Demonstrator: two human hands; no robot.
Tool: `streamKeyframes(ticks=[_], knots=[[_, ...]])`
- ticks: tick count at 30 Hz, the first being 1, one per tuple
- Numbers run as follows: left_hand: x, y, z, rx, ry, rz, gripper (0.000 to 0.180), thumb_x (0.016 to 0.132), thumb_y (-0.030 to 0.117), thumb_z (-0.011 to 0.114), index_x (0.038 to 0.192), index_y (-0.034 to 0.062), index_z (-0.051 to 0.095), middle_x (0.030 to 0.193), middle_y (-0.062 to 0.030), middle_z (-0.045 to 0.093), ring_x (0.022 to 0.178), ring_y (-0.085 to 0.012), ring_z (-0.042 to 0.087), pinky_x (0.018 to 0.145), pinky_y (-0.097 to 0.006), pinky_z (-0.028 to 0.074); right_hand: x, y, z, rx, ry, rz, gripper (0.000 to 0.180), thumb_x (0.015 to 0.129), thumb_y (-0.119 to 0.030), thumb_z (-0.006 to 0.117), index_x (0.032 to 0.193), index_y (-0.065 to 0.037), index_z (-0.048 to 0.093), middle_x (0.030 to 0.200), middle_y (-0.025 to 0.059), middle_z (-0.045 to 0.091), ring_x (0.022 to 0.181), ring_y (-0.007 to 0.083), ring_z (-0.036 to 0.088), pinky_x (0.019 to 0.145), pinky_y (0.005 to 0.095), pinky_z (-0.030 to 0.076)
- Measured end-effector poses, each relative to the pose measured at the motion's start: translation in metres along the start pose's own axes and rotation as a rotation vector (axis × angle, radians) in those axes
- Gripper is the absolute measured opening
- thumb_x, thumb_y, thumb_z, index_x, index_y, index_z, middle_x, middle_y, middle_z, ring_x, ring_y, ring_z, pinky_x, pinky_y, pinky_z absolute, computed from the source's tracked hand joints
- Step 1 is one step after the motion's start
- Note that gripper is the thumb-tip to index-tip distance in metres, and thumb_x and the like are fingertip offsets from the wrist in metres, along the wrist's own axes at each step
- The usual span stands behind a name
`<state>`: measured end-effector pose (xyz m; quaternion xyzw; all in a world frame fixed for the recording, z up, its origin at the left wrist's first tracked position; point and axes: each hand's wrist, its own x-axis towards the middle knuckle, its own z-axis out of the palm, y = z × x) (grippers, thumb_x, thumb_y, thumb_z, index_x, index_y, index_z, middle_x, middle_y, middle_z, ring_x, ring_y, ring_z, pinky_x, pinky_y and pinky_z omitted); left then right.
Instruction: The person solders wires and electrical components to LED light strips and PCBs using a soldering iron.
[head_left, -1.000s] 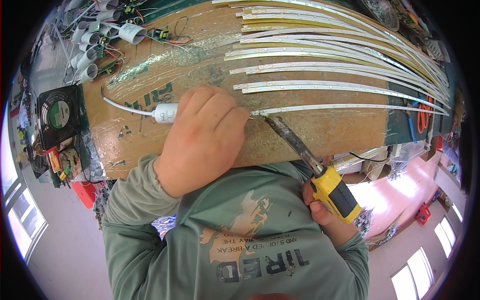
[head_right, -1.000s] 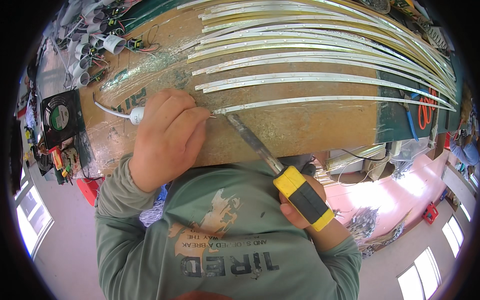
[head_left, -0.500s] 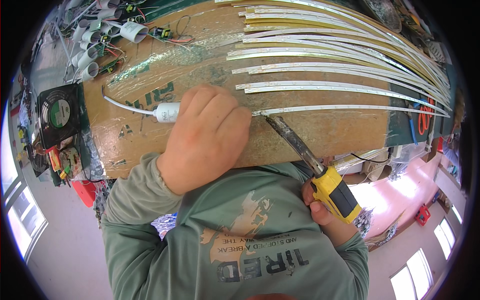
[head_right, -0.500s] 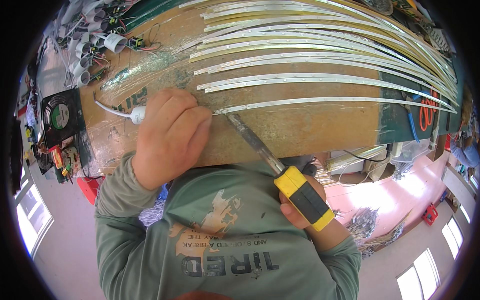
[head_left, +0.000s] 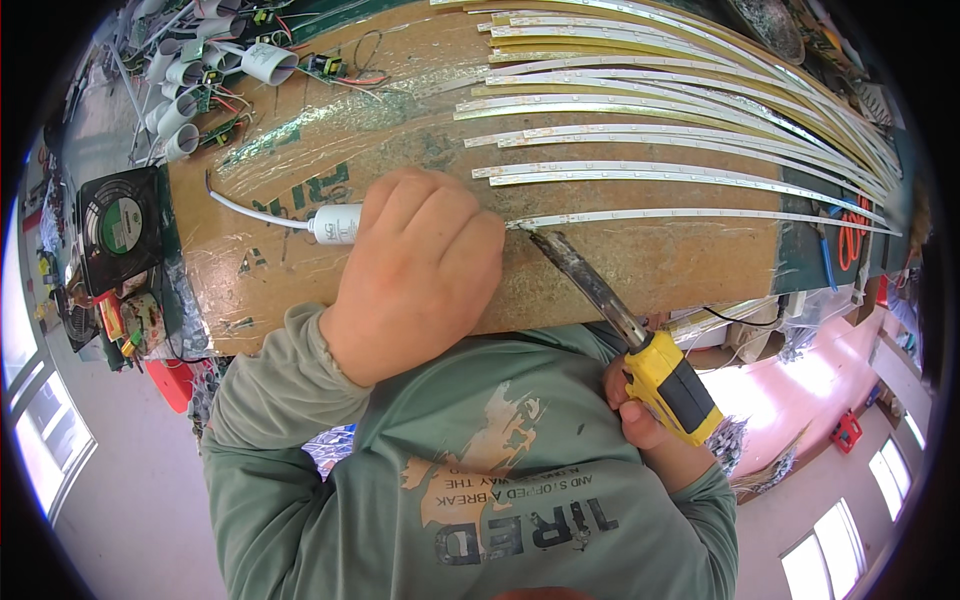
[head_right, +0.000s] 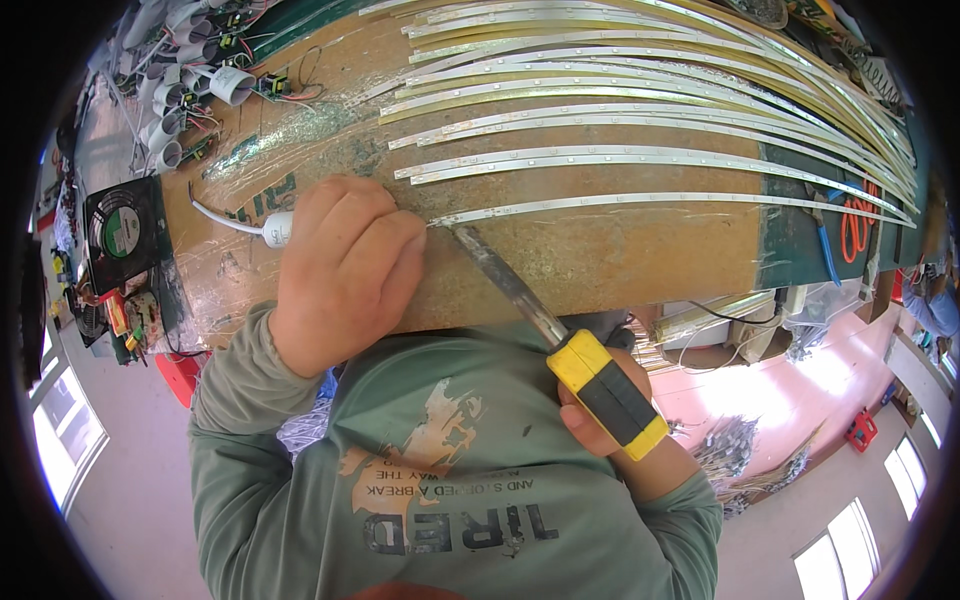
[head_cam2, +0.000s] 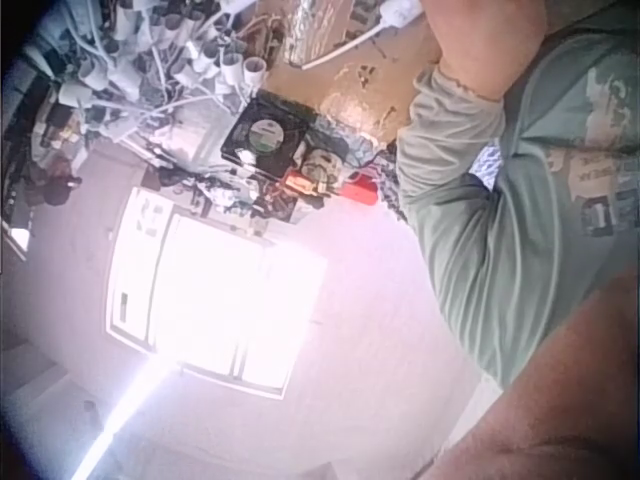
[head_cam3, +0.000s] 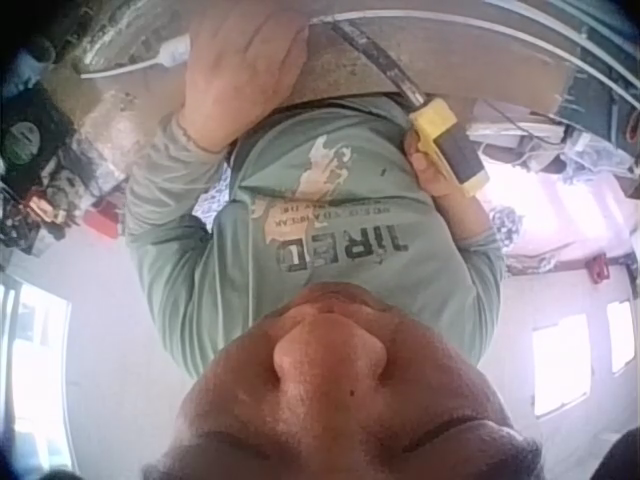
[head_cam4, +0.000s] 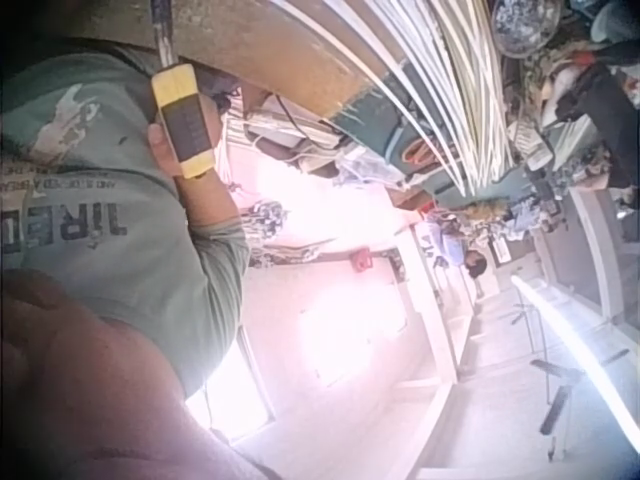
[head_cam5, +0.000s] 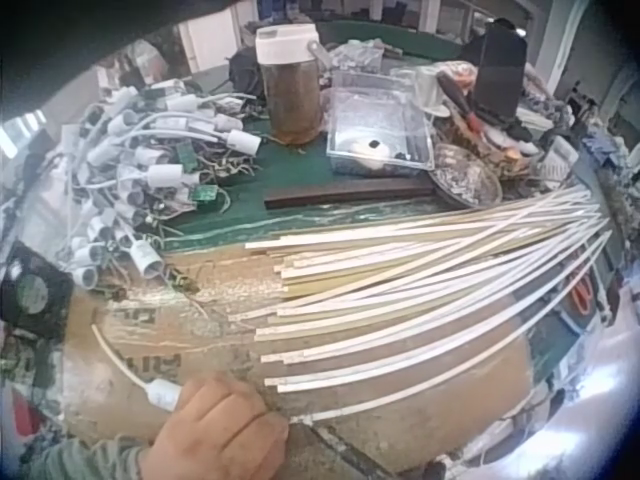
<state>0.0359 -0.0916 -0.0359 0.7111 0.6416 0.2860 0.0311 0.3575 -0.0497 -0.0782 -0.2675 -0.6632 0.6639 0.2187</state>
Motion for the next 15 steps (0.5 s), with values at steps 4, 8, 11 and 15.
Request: streamKeyframes(ticks=[4, 8, 11, 15], knots=[[0.0002, 0.0011, -0.0017, 0.013, -0.018, 0.009, 0.025, 0.069, -0.001, 0.075, 0.092, 0.0021, 0.065, 0.091, -0.0113, 0.058, 0.087, -0.0324, 0.061, 0.078, -0.043, 0.049, 0.0013, 0.001, 0.0007, -0.018, -0.017, 0.002, 0.022, 0.092, -0.021, 0.071, 0.079, -0.006, 0.062, 0.071, 0.0069, 0.058, 0.062, 0.0273, 0.058, 0.055, 0.037, 0.044], [0.0015, 0.0014, 0.0007, 0.021, -0.033, 0.001, 0.025, 0.068, -0.001, 0.074, 0.091, 0.0025, 0.065, 0.089, -0.0102, 0.058, 0.086, -0.0311, 0.06, 0.077, -0.042, 0.048, 0.0018, 0.0032, -0.0032, -0.067, -0.076, 0.026, 0.023, 0.092, -0.022, 0.072, 0.077, -0.007, 0.06, 0.07, 0.0068, 0.057, 0.061, 0.0273, 0.057, 0.054, 0.037, 0.044], [0.0014, 0.003, -0.0044, 0.021, -0.038, -0.011, 0.025, 0.067, -0.002, 0.074, 0.09, 0.0029, 0.064, 0.087, -0.0095, 0.057, 0.085, -0.0304, 0.06, 0.075, -0.041, 0.048, 0.0014, -0.0007, -0.0051, -0.101, -0.109, 0.053, 0.024, 0.091, -0.022, 0.073, 0.077, -0.007, 0.06, 0.069, 0.0066, 0.057, 0.061, 0.0265, 0.058, 0.054, 0.0363, 0.044], [0.005, 0.0024, -0.0018, 0.017, -0.041, -0.012, 0.024, 0.067, -0.002, 0.073, 0.089, 0.0033, 0.064, 0.086, -0.0092, 0.056, 0.085, -0.03, 0.059, 0.074, -0.04, 0.047, 0.0025, -0.0037, 0.001, 0.075, 0.035, 0.052, 0.025, 0.091, -0.024, 0.074, 0.08, -0.006, 0.061, 0.072, 0.0058, 0.059, 0.062, 0.0216, 0.057, 0.054, 0.0337, 0.043]])
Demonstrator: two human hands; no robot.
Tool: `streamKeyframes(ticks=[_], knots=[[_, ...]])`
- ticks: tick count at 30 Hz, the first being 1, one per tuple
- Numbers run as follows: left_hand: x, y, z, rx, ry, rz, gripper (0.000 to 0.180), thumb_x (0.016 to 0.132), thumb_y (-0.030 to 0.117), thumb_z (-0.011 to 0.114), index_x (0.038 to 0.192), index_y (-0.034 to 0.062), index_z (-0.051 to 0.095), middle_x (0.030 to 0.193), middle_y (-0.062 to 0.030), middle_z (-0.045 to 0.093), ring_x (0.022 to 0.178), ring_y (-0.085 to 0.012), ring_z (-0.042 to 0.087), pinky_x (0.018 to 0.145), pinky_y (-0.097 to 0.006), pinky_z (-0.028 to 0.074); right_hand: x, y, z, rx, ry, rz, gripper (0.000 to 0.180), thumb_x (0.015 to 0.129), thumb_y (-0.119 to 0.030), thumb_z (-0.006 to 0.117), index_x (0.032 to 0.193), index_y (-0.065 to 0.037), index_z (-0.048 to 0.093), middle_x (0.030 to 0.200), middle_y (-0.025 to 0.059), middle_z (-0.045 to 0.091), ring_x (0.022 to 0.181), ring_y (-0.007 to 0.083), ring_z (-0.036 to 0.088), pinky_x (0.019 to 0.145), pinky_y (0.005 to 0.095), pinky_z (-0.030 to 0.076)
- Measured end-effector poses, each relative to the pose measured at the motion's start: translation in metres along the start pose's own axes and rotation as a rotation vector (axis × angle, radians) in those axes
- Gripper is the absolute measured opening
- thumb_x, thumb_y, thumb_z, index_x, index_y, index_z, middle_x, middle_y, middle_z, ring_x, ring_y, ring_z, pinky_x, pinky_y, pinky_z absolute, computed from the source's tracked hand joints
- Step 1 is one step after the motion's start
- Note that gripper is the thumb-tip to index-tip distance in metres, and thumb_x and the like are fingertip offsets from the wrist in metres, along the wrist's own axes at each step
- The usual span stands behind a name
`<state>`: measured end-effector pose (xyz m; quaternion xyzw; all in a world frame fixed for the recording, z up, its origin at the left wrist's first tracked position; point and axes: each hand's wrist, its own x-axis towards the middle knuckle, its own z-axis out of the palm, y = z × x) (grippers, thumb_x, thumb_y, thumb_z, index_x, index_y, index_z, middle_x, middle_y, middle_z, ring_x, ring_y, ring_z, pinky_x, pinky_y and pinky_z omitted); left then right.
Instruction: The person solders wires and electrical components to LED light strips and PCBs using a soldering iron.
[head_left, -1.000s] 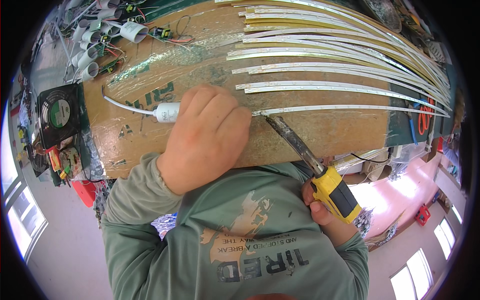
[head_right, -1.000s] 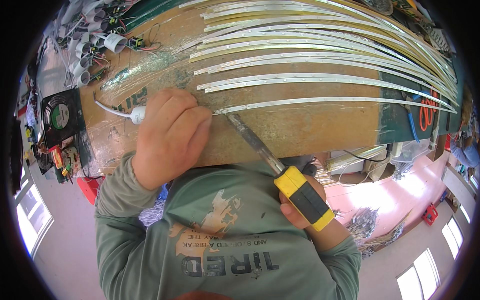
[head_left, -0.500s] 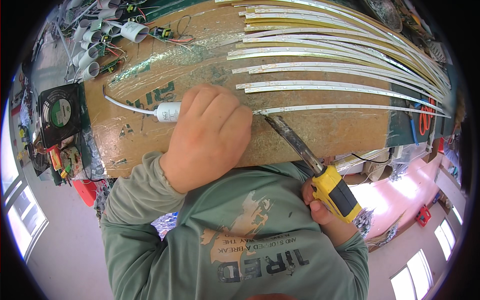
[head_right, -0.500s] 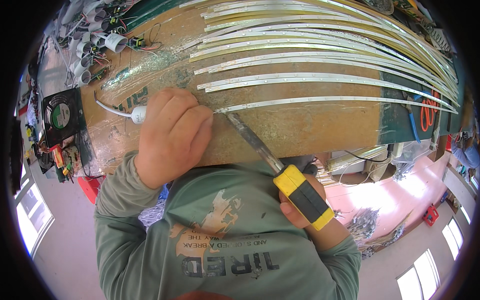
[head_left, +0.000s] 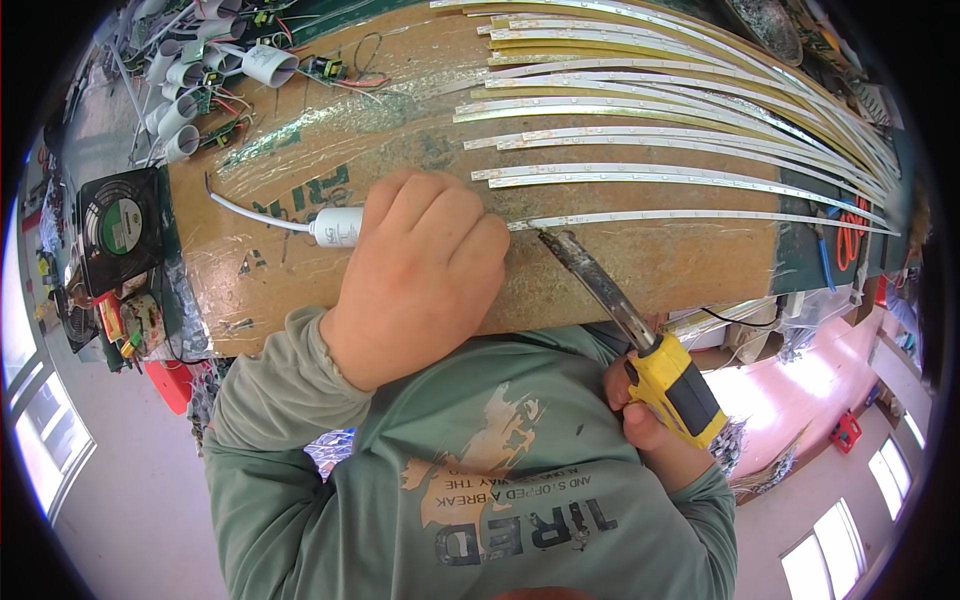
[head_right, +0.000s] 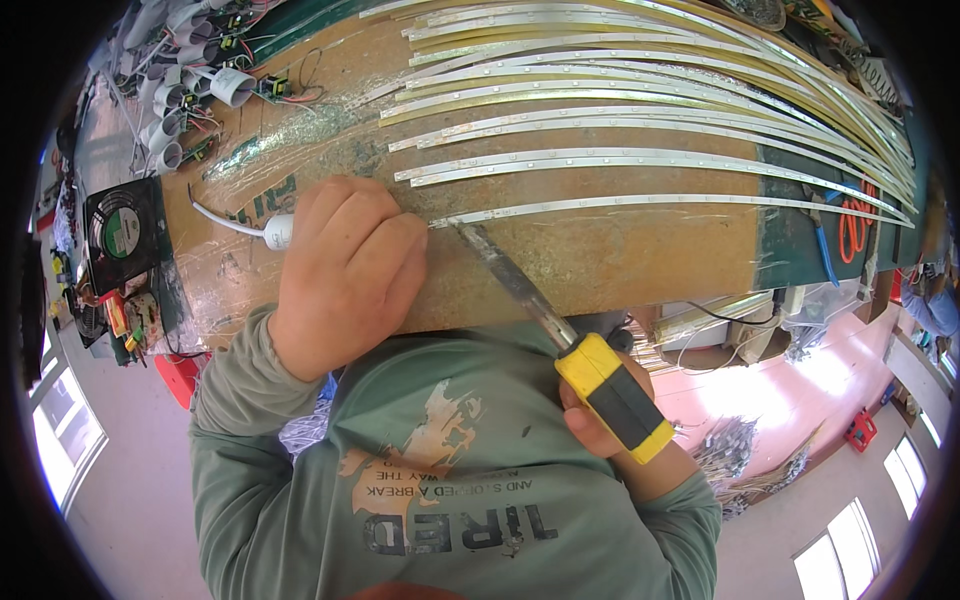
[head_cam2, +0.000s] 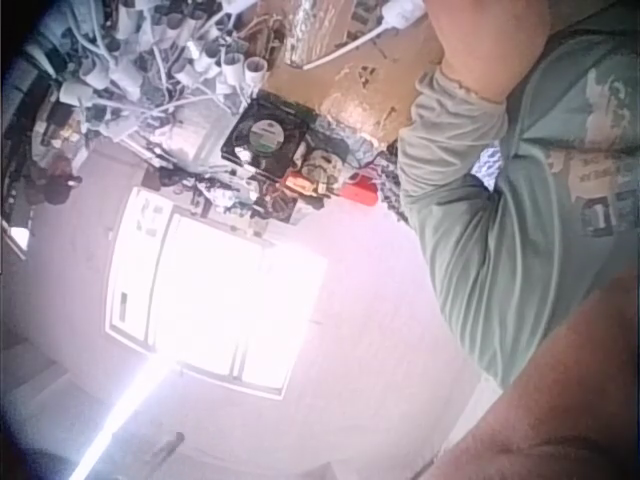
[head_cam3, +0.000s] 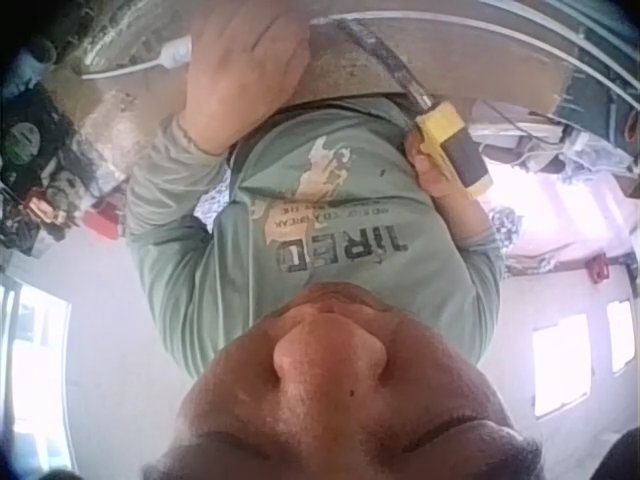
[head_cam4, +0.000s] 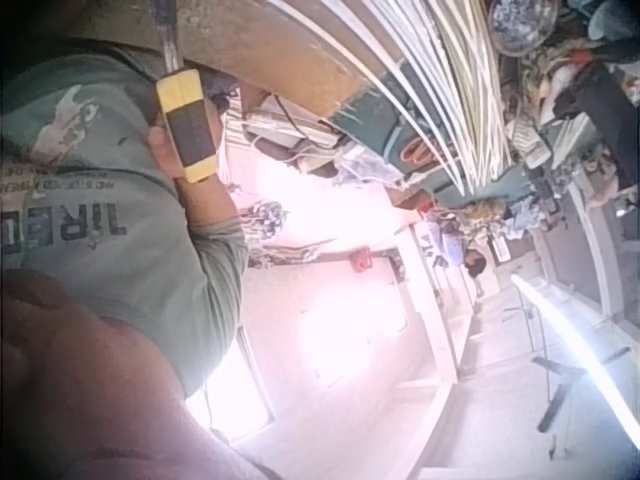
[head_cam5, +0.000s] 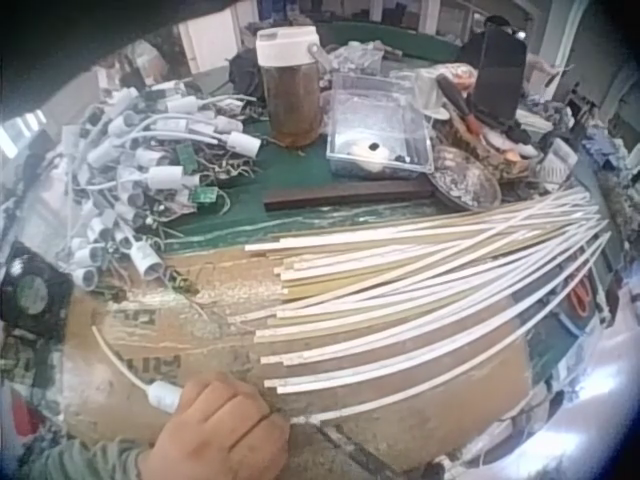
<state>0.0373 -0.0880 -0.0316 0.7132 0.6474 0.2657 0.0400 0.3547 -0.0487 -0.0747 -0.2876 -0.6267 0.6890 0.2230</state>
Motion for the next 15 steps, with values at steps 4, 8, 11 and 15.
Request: streamKeyframes(ticks=[4, 8, 11, 15], knots=[[0.006, 0.002, 0.0, -0.025, -0.016, -0.003, 0.024, 0.068, -0.002, 0.073, 0.089, 0.0035, 0.065, 0.088, -0.0099, 0.057, 0.085, -0.0314, 0.059, 0.076, -0.041, 0.047, 0.0, -0.009, -0.005, 0.188, 0.11, 0.062, 0.032, 0.091, -0.032, 0.075, 0.098, -0.004, 0.06, 0.076, 0.0029, 0.058, 0.064, 0.0149, 0.055, 0.056, 0.0284, 0.042], [0.006, 0.008, -0.004, -0.013, -0.034, -0.047, 0.021, 0.071, -0.002, 0.073, 0.09, 0.0028, 0.065, 0.091, -0.0119, 0.06, 0.088, -0.0348, 0.06, 0.079, -0.045, 0.047, 0.021, -0.018, -0.03, 0.179, 0.26, 0.011, 0.062, 0.087, -0.043, 0.08, 0.127, -0.004, 0.051, 0.073, -0.0002, 0.052, 0.065, 0.0121, 0.051, 0.055, 0.0271, 0.04], [0.003, 0.006, -0.001, 0.035, 0.001, -0.012, 0.021, 0.066, 0.007, 0.068, 0.085, 0.0055, 0.06, 0.087, -0.0095, 0.054, 0.09, -0.0309, 0.058, 0.082, -0.043, 0.046, 0.056, -0.034, -0.054, 0.12, 0.455, -0.253, 0.065, 0.093, -0.035, 0.075, 0.139, 0.0, 0.046, 0.074, 0.0024, 0.051, 0.059, 0.0127, 0.048, 0.053, 0.0283, 0.039], [0.001, 0.009, -0.002, 0.04, -0.003, -0.025, 0.017, 0.07, 0.005, 0.068, 0.085, 0.0053, 0.06, 0.087, -0.0098, 0.054, 0.088, -0.0312, 0.057, 0.081, -0.043, 0.045, 0.098, -0.07, -0.09, 0.05, 0.636, -0.475, 0.058, 0.096, -0.027, 0.068, 0.139, 0.004, 0.045, 0.075, 0.0032, 0.052, 0.059, 0.0125, 0.047, 0.053, 0.0273, 0.039]])
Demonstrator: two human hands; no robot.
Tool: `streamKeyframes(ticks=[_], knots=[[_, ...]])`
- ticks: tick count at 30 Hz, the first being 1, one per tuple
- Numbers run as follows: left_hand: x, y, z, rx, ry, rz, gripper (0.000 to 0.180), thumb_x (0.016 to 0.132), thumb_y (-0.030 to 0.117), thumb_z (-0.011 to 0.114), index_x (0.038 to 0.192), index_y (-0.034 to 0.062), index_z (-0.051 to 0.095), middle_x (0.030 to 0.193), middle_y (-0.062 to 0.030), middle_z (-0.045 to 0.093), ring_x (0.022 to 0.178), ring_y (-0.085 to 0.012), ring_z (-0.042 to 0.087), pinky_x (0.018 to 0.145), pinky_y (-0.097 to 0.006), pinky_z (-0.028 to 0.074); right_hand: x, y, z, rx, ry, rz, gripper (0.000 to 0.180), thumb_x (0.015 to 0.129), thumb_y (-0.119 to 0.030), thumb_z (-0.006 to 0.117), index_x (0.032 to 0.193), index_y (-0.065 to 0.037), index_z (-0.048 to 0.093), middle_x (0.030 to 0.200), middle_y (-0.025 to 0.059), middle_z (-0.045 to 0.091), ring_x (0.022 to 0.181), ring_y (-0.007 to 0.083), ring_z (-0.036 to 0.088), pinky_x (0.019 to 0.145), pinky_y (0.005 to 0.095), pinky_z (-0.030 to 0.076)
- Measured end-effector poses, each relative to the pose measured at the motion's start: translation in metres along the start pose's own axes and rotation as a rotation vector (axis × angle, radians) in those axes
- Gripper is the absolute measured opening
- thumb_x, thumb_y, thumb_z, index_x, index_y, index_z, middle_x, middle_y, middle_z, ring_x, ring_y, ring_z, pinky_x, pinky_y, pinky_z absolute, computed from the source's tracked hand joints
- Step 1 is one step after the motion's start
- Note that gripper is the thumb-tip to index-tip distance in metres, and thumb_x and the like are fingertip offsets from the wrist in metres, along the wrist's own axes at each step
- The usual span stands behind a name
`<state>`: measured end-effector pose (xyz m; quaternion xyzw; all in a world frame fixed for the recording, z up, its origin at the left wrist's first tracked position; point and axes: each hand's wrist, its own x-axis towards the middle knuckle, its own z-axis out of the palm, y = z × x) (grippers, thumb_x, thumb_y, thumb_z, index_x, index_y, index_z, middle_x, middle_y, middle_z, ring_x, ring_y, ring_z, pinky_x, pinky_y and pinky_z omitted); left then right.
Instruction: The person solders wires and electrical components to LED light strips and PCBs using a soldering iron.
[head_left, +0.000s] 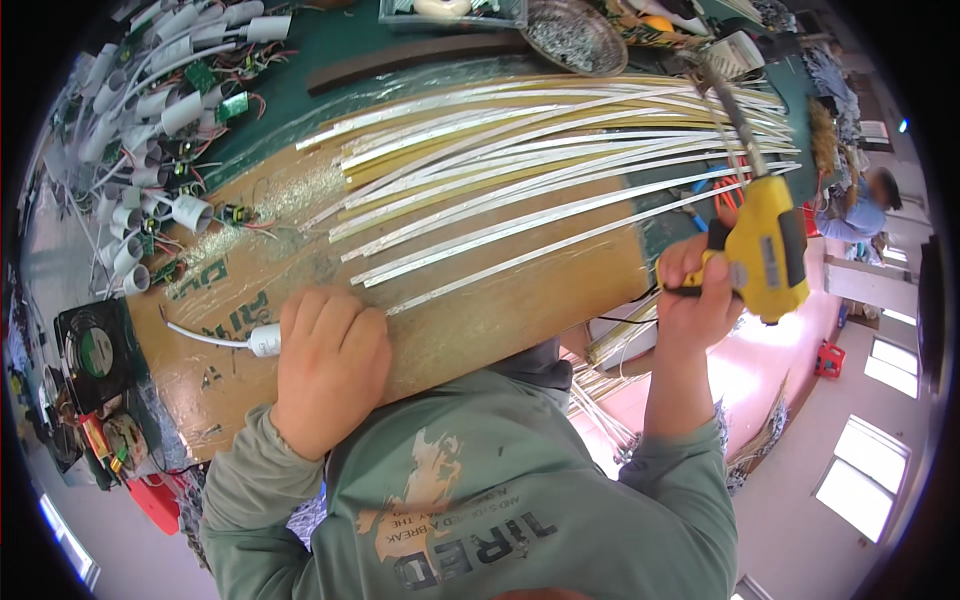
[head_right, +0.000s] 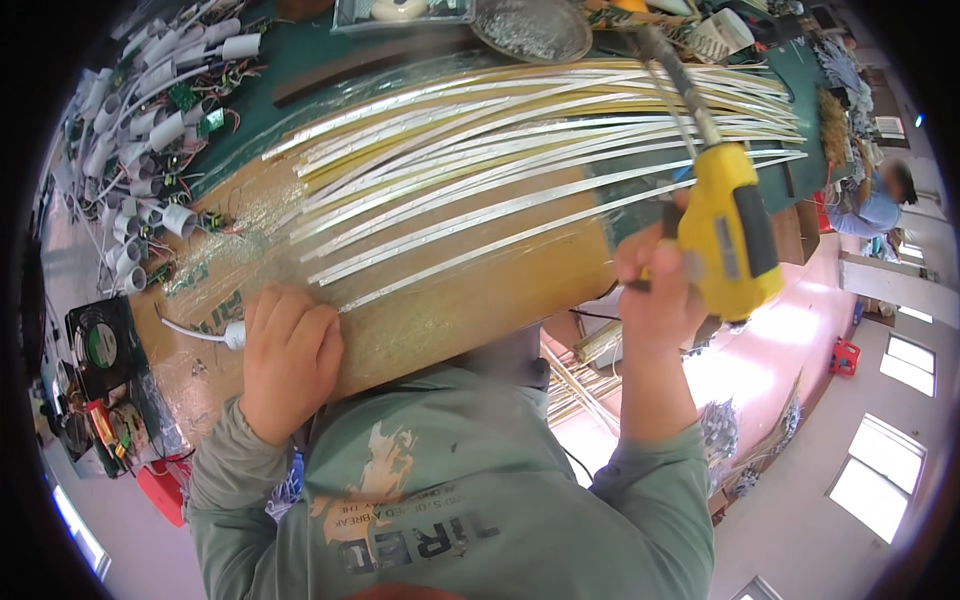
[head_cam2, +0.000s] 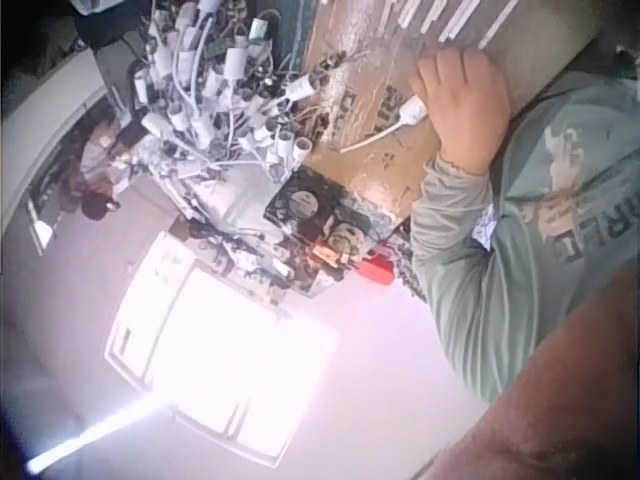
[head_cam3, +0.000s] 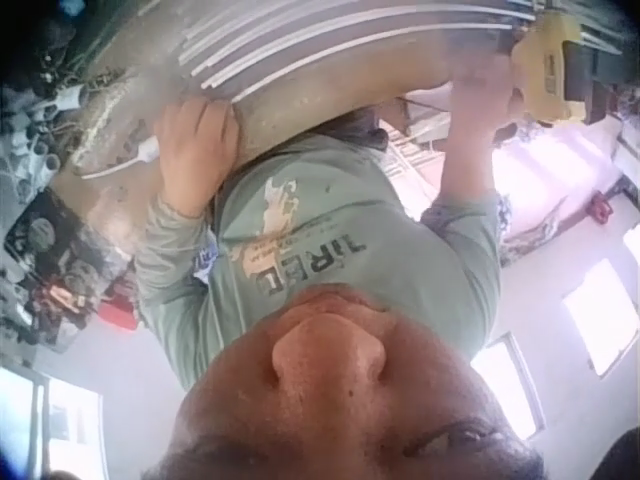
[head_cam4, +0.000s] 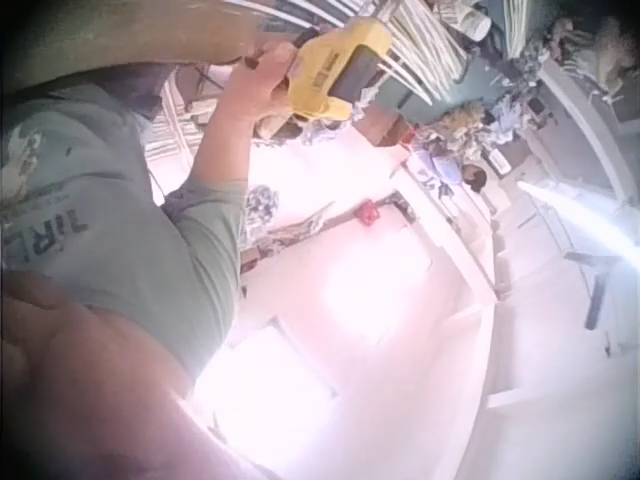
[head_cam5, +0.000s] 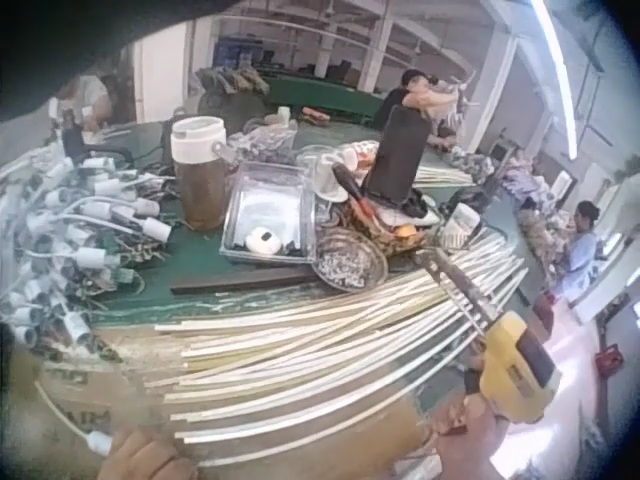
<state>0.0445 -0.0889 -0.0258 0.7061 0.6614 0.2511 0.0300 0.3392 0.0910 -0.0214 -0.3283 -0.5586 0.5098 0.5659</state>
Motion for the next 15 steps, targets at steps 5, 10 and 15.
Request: streamKeyframes(ticks=[5, 10, 15], knots=[[-0.002, -0.002, 0.0, 0.0, 0.023, 0.013, 0.016, 0.07, 0.005, 0.067, 0.084, 0.006, 0.059, 0.087, -0.01, 0.054, 0.087, -0.0311, 0.056, 0.08, -0.043, 0.044, 0.054, 0.008, 0.023, -0.399, 0.081, 0.148, 0.027, 0.095, -0.02, 0.07, 0.109, 0.001, 0.06, 0.065, 0.0008, 0.055, 0.056, 0.0104, 0.052, 0.052, 0.0244, 0.039], [-0.006, -0.004, 0.001, 0.051, 0.048, -0.019, 0.015, 0.068, 0.009, 0.065, 0.08, 0.0078, 0.056, 0.085, -0.0093, 0.052, 0.086, -0.0298, 0.056, 0.079, -0.042, 0.044, 0.049, 0.022, 0.048, -0.046, 0.006, 0.315, 0.035, 0.096, -0.023, 0.068, 0.119, 0.002, 0.059, 0.07, 0.0023, 0.056, 0.057, 0.0121, 0.052, 0.053, 0.0263, 0.041], [-0.002, -0.006, 0.001, 0.026, -0.005, 0.0, 0.019, 0.068, 0.012, 0.069, 0.082, 0.0076, 0.058, 0.088, -0.0091, 0.054, 0.087, -0.0289, 0.057, 0.08, -0.043, 0.044, 0.008, 0.031, 0.057, 0.315, -0.178, 0.4, 0.061, 0.1, -0.034, 0.061, 0.146, 0.0, 0.04, 0.079, 0.003, 0.053, 0.06, 0.015, 0.051, 0.058, 0.031, 0.044]])
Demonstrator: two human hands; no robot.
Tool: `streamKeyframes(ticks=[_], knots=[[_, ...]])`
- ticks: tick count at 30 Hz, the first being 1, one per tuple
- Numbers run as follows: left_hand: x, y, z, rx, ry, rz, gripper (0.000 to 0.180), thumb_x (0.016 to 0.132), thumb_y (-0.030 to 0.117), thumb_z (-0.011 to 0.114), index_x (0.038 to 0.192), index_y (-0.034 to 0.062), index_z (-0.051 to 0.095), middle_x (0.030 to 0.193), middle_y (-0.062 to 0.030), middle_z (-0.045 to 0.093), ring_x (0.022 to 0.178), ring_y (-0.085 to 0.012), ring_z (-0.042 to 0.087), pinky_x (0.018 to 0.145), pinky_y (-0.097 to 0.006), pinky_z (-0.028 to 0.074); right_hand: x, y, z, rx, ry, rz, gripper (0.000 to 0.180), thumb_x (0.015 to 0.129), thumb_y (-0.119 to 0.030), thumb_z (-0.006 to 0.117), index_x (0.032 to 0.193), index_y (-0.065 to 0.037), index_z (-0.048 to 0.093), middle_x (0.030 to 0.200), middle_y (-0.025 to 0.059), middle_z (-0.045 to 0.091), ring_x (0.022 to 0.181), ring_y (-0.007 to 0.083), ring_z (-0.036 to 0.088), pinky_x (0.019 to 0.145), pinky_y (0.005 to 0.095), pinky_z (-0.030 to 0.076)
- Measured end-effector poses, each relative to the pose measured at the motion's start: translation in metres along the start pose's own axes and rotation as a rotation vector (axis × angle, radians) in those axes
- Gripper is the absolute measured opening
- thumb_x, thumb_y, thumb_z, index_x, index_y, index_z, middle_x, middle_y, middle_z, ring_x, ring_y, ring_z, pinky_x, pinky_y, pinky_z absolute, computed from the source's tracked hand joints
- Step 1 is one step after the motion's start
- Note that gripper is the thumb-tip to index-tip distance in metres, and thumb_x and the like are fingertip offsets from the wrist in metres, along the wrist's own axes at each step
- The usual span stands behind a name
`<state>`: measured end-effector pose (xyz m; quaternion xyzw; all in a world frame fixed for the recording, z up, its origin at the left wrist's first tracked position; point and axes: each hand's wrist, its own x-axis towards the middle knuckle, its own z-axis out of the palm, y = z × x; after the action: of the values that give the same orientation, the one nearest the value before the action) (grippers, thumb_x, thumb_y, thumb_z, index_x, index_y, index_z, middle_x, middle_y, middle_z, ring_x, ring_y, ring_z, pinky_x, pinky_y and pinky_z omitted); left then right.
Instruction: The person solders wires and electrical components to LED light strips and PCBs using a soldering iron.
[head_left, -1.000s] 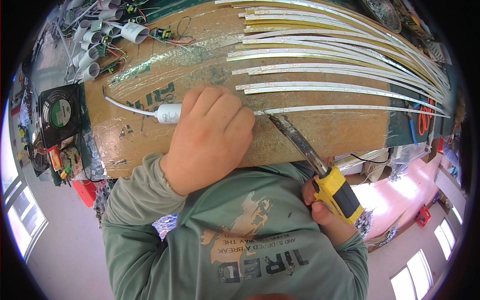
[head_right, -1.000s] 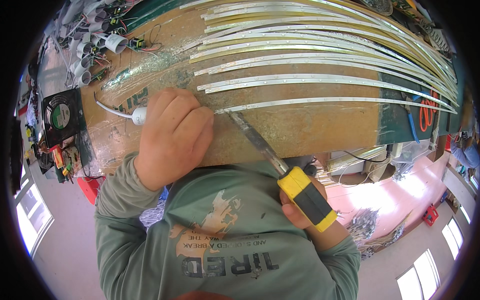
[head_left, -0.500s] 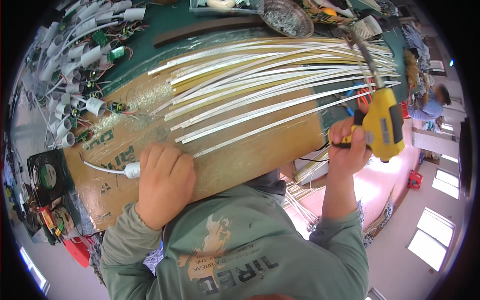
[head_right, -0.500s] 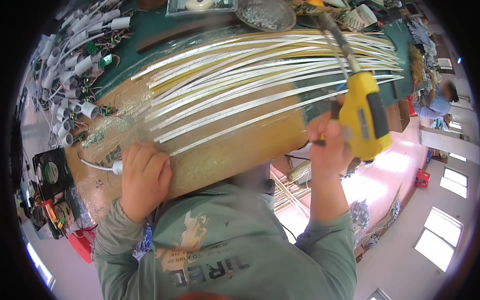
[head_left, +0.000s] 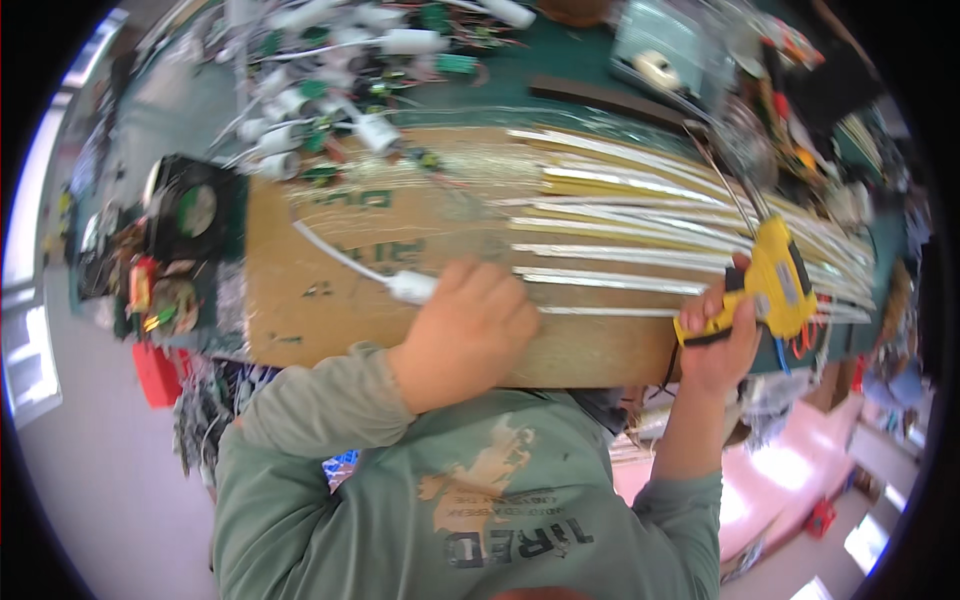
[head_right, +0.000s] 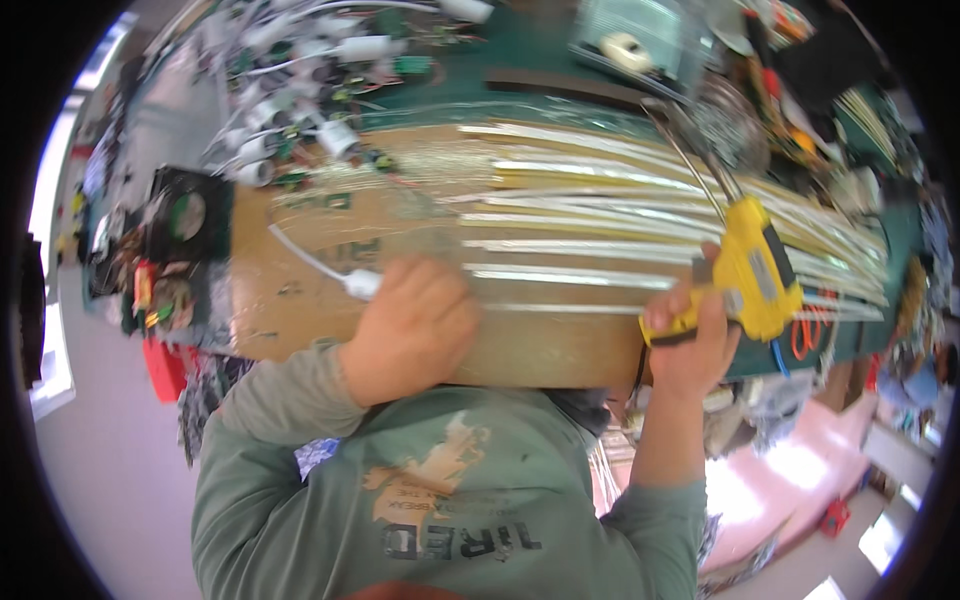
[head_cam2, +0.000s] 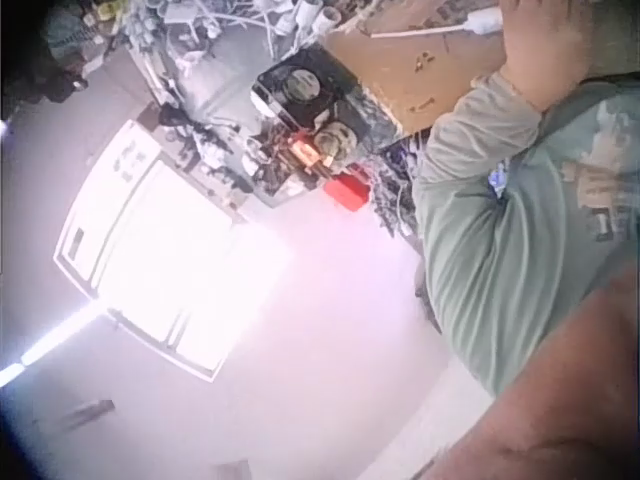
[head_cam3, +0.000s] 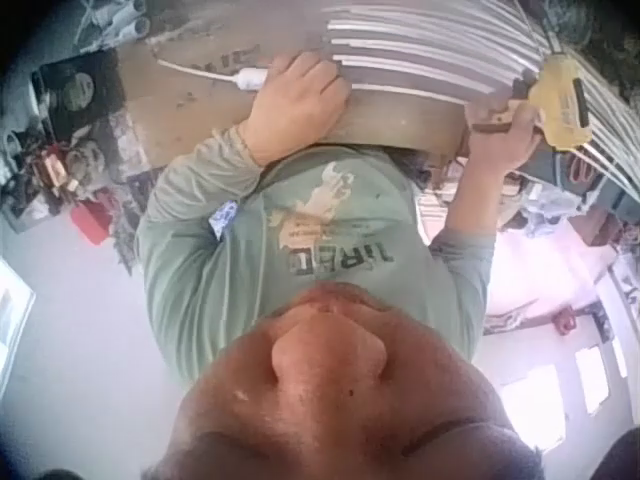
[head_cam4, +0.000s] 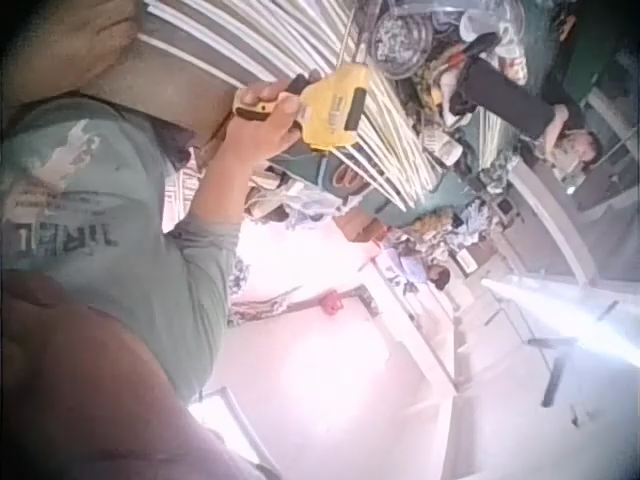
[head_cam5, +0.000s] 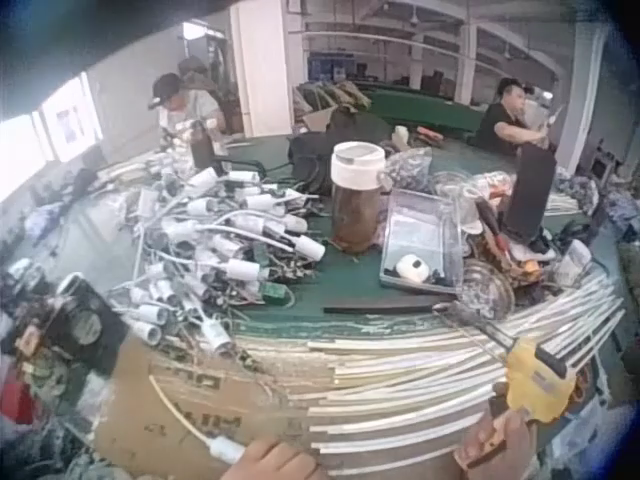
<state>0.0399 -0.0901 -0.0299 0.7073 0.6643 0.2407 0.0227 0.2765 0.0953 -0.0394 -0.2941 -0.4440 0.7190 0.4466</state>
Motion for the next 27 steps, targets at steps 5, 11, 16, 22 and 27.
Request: streamKeyframes(ticks=[5, 11, 16, 22, 27], knots=[[-0.005, 0.0, 0.0, 0.008, 0.077, 0.046, 0.018, 0.065, 0.017, 0.062, 0.08, 0.0076, 0.056, 0.085, -0.0089, 0.052, 0.085, -0.0288, 0.055, 0.081, -0.042, 0.044, -0.02, 0.024, 0.007, -0.007, -0.174, -0.011, 0.066, 0.099, -0.041, 0.065, 0.145, -0.002, 0.039, 0.079, 0.0033, 0.052, 0.06, 0.0141, 0.051, 0.056, 0.0292, 0.044], [0.003, -0.003, -0.024, -0.028, -0.094, 0.008, 0.02, 0.074, 0.017, 0.068, 0.09, 0.0071, 0.062, 0.095, -0.0095, 0.059, 0.095, -0.0294, 0.058, 0.086, -0.042, 0.045, -0.023, 0.027, 0.007, -0.075, -0.14, -0.079, 0.07, 0.095, -0.041, 0.07, 0.145, -0.001, 0.039, 0.079, 0.0035, 0.053, 0.059, 0.0142, 0.052, 0.054, 0.0288, 0.044], [0.021, -0.069, -0.051, 0.117, 0.019, -0.052, 0.029, 0.082, 0.018, 0.072, 0.109, 0.0081, 0.068, 0.113, -0.0102, 0.066, 0.112, -0.0317, 0.06, 0.097, -0.045, 0.046, -0.025, 0.027, 0.016, -0.094, -0.089, -0.081, 0.07, 0.094, -0.038, 0.072, 0.144, 0.001, 0.042, 0.077, 0.0035, 0.053, 0.059, 0.0141, 0.052, 0.054, 0.0293, 0.044], [0.04, -0.116, -0.058, 0.079, -0.135, 0.011, 0.023, 0.08, 0.01, 0.072, 0.103, 0.0083, 0.07, 0.112, -0.0084, 0.067, 0.112, -0.0309, 0.062, 0.096, -0.043, 0.048, -0.025, 0.024, 0.02, -0.108, -0.103, -0.056, 0.073, 0.092, -0.039, 0.074, 0.144, 0.002, 0.042, 0.077, 0.0035, 0.054, 0.06, 0.014, 0.052, 0.055, 0.0295, 0.045], [0.042, -0.118, -0.052, 0.016, -0.176, 0.039, 0.012, 0.082, 0.008, 0.068, 0.094, 0.0088, 0.069, 0.102, -0.0081, 0.067, 0.107, -0.0301, 0.062, 0.094, -0.042, 0.048, -0.025, 0.023, 0.018, -0.124, -0.117, -0.048, 0.073, 0.093, -0.04, 0.074, 0.144, 0.001, 0.042, 0.077, 0.0029, 0.054, 0.062, 0.0137, 0.052, 0.057, 0.0301, 0.045]])
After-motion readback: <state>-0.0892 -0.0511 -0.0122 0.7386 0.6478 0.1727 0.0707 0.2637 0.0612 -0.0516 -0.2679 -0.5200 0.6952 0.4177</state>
